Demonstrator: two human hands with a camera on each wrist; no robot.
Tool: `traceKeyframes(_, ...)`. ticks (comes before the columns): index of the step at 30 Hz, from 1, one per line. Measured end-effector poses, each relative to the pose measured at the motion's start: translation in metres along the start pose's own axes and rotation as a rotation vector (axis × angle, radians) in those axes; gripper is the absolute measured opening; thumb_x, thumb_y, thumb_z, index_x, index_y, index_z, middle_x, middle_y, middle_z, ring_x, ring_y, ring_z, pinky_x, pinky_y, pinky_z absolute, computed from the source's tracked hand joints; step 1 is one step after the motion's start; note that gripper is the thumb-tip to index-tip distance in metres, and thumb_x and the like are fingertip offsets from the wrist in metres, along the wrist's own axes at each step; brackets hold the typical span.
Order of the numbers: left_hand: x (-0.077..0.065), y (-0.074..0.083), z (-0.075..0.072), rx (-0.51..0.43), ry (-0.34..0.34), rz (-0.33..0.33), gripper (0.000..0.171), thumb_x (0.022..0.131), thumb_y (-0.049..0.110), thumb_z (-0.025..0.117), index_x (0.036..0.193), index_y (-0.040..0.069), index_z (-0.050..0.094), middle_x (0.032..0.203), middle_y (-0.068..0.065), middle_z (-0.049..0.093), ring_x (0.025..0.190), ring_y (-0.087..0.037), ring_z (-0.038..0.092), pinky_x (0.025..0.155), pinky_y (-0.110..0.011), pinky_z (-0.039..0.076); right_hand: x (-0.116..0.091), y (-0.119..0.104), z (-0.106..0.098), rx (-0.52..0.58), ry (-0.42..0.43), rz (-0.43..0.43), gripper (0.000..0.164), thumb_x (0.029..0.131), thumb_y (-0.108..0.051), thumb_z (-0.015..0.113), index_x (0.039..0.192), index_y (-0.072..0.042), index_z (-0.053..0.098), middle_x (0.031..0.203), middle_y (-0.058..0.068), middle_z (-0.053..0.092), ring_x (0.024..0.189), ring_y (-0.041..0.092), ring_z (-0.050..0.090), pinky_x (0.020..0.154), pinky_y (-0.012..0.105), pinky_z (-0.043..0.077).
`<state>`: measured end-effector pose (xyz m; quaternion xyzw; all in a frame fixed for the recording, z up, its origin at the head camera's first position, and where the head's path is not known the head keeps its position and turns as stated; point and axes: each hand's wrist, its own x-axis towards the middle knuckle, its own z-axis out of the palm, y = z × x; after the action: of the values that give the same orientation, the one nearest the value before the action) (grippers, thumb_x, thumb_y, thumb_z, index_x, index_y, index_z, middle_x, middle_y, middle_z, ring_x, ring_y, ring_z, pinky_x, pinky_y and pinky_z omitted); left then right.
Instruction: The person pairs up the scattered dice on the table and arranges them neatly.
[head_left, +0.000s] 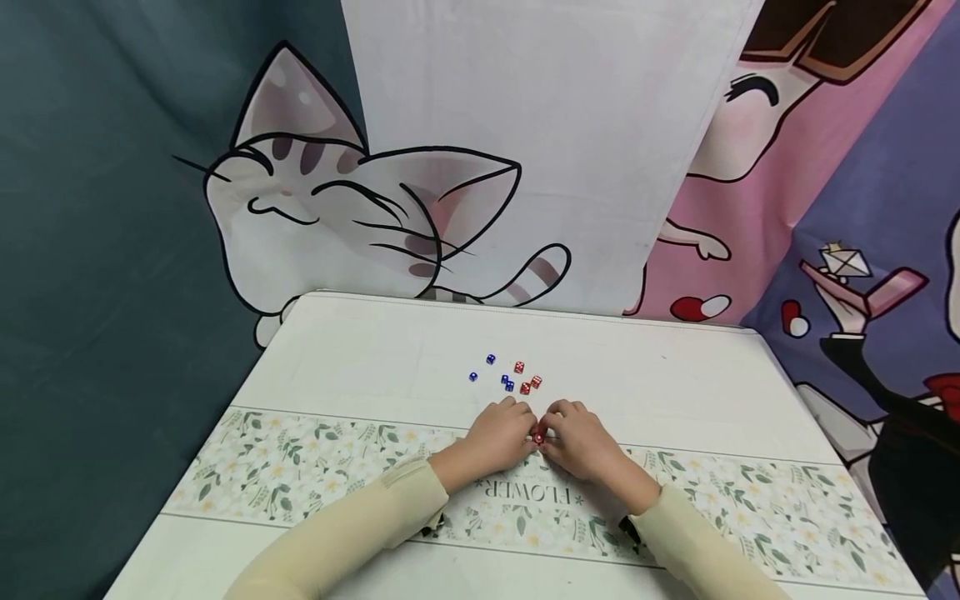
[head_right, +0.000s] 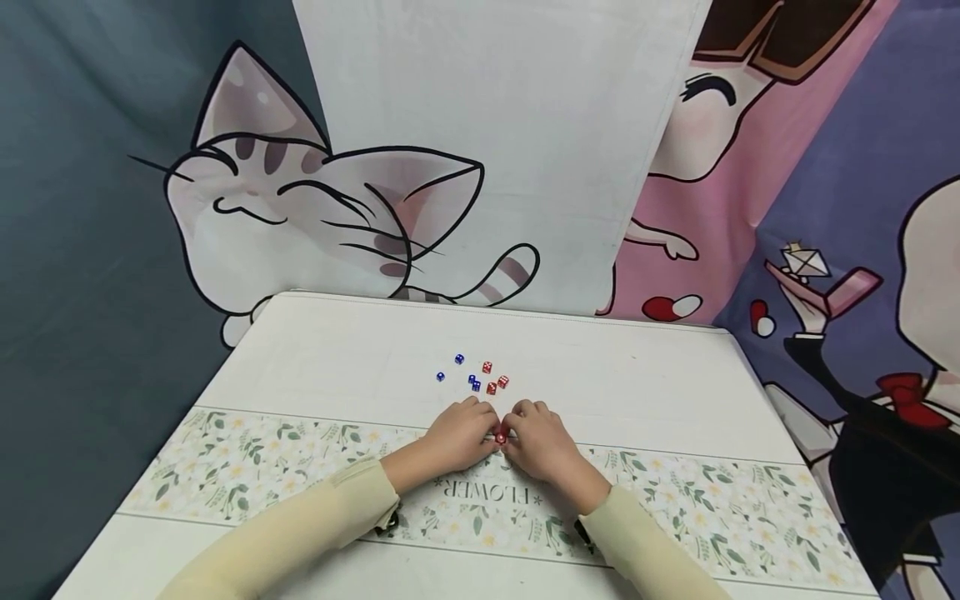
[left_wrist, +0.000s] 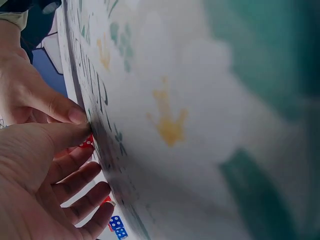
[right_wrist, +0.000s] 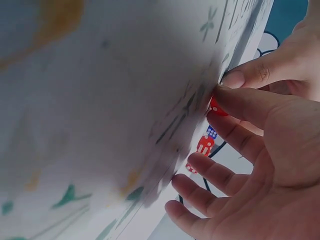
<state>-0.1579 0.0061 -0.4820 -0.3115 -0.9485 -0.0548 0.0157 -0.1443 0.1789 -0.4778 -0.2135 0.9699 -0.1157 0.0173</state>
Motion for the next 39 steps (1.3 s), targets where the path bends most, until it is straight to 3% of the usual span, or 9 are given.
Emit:
traceKeyframes(11, -0.015, -0.004, 0.000, -0.046, 0.007, -0.002, 0.021, 0.090, 0.040, 0.074, 0.095, 0.020, 0.071, 0.099, 0.006, 0.066, 0.089, -0.012, 0.053, 0.078, -0.030, 0.047, -0.005, -0.012, 0.004, 0.001, 0.040, -0.064, 0.013, 0.086, -0.023, 0.080, 0.092, -0.020, 0.069, 0.116, 0.009, 0.062, 0.107, 0.033, 0.057, 0.087, 0.050, 0.049)
traceKeyframes(20, -0.029, -0.009, 0.002, -0.031, 0.054, 0.013, 0.023, 0.089, 0.043, 0.075, 0.093, 0.021, 0.070, 0.102, 0.006, 0.067, 0.089, -0.012, 0.055, 0.075, -0.028, 0.046, -0.007, -0.022, 0.008, -0.004, 0.046, -0.068, 0.011, 0.088, -0.025, 0.079, 0.091, -0.021, 0.069, 0.113, 0.006, 0.062, 0.106, 0.031, 0.058, 0.085, 0.049, 0.050)
traceKeyframes(39, -0.055, -0.015, -0.002, -0.061, 0.060, 0.004, 0.023, 0.090, 0.042, 0.075, 0.095, 0.021, 0.069, 0.103, 0.007, 0.066, 0.092, -0.012, 0.054, 0.076, -0.028, 0.047, -0.014, -0.043, 0.010, 0.009, 0.037, -0.106, 0.013, 0.089, -0.028, 0.078, 0.091, -0.022, 0.067, 0.112, 0.004, 0.062, 0.106, 0.029, 0.056, 0.084, 0.048, 0.049)
